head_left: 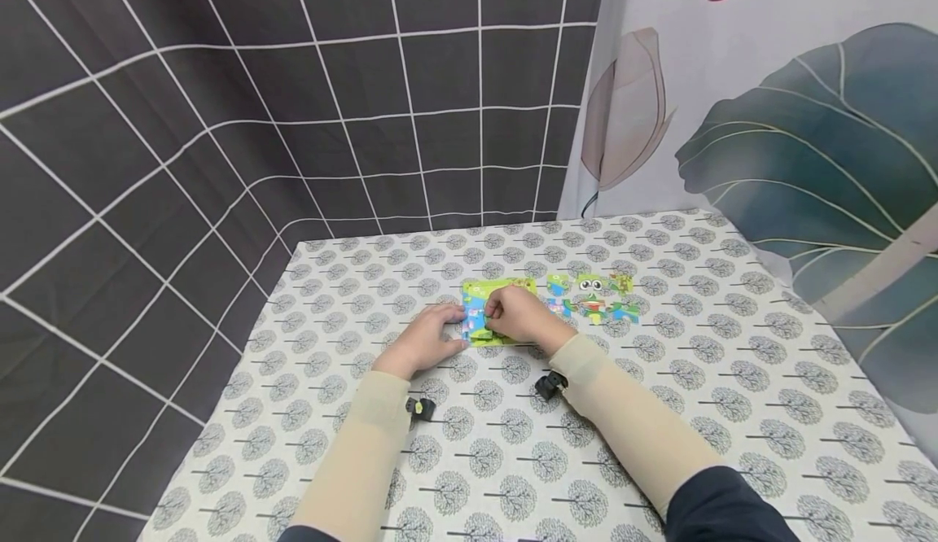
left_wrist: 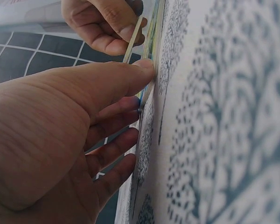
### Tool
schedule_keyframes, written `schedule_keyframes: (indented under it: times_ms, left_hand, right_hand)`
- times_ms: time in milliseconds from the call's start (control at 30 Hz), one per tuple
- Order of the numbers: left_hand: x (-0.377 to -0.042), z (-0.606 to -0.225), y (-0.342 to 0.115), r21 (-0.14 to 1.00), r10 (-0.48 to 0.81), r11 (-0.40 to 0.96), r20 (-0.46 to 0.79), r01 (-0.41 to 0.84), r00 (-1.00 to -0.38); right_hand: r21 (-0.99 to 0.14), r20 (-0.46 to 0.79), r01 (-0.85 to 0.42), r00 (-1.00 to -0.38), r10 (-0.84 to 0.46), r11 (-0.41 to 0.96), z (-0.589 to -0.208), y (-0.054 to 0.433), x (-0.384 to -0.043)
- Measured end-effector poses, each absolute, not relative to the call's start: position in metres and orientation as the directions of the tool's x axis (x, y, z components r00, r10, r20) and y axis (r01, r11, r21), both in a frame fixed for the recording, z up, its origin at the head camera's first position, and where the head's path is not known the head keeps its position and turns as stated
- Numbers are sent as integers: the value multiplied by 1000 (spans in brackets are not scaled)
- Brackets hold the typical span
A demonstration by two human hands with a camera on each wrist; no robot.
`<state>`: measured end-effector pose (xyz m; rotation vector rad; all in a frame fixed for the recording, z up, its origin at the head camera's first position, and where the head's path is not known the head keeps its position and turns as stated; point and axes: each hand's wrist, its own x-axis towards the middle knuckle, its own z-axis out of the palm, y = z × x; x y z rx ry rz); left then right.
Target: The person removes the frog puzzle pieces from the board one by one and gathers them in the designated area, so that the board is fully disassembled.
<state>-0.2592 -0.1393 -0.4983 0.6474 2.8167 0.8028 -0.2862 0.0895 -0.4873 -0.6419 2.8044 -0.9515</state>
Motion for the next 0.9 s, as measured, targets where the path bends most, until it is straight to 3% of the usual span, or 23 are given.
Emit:
schedule_keyframes:
  times_ms: [900]
  left_hand:
    - [-257,-498,-139,558,429,757,-30,342,-903]
  right_hand:
    - [-604,-6,-301,-924,-382,738,-483,156,-279]
